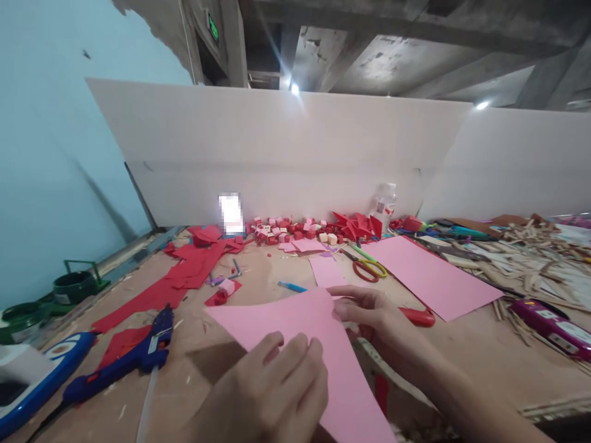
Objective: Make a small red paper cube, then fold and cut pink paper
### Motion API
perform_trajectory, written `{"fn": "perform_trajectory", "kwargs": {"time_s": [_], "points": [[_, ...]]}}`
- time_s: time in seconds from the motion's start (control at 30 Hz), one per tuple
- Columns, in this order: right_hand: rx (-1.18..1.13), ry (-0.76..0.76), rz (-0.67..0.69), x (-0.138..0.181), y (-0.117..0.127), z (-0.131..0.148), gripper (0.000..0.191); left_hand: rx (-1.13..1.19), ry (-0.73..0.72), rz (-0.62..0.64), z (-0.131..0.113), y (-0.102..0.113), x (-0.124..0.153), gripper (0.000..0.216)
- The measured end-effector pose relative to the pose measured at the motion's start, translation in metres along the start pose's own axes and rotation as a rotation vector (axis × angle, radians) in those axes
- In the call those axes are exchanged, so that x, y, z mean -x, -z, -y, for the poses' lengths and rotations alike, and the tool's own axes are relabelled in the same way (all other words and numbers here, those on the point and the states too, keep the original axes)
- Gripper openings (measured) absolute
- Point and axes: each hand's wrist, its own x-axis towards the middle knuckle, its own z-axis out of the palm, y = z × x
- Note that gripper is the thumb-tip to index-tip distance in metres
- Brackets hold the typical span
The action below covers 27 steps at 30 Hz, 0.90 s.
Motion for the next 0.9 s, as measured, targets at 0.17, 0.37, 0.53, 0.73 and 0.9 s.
{"fn": "perform_trajectory", "kwargs": {"time_s": [0.17,0.37,0.53,0.73,0.9], "points": [[0.193,0.033,-0.059,-0.002,0.004,-0.010,0.025,-0.010,-0.030,0.072,-0.015,-0.002,0.001,0.033],[0.271,0.037,-0.160,-0.001,-0.001,-0.009,0.026,0.240,0.093,0.113,-0.009,0.010,0.001,0.018],[0.339,0.048,-0.161,0.003,-0.003,-0.005,0.026,0.423,0.568,0.190,0.023,0.011,0.007,0.025],[0.399,0.076,-0.120,0.004,-0.003,-0.007,0.032,0.914,0.904,0.608,0.040,0.002,0.008,0.019],[0.570,-0.026,0.196,0.003,0.007,-0.006,0.040,0.962,1.045,0.490,0.039,0.007,0.008,0.021]]}}
